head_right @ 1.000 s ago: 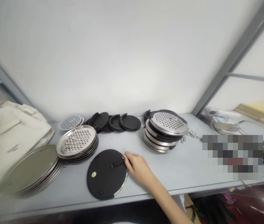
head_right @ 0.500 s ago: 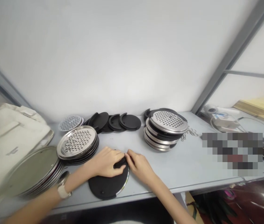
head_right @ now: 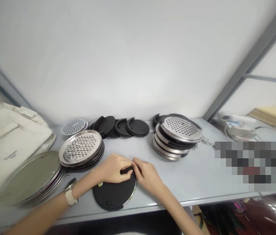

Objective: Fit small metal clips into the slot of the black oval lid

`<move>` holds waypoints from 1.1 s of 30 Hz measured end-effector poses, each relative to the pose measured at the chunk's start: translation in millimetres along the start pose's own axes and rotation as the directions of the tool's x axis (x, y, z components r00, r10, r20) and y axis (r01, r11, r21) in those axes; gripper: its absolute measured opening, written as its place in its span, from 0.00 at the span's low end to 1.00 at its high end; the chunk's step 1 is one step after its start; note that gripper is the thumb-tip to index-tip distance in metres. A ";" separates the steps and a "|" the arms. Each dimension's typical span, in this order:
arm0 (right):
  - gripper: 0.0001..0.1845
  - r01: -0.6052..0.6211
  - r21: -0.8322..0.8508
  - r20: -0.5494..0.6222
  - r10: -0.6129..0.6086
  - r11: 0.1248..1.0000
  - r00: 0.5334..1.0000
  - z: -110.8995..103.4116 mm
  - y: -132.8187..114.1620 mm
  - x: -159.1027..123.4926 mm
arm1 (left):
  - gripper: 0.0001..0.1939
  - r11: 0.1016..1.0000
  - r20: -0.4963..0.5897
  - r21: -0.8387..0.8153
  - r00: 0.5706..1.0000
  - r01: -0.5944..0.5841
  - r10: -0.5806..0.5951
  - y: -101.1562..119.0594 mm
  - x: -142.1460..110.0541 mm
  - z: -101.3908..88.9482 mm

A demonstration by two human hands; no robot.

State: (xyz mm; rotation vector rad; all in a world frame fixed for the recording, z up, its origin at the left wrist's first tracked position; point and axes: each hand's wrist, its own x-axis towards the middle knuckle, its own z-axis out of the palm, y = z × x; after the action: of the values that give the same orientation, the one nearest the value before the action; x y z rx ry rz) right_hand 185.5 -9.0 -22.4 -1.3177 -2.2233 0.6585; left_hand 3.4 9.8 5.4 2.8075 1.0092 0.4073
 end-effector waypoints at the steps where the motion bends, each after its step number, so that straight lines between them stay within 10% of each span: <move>1: 0.13 -0.001 -0.006 0.004 0.001 1.000 1.000 -0.5 -0.3 0.6 | 0.08 1.000 -0.007 -0.001 1.000 0.005 -0.005 -0.3 0.2 0.3; 33: 0.13 0.081 -0.067 0.126 -0.072 0.994 0.989 -7.6 -0.4 4.6 | 0.13 0.992 0.016 -0.126 1.000 0.026 -0.025 -4.1 -0.7 -0.1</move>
State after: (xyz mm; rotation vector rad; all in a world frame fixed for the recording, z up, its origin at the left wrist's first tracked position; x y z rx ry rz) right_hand 188.0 -3.8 -15.6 -1.2491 -2.4051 0.6534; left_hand 0.4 12.5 4.5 2.6788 0.9790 0.4316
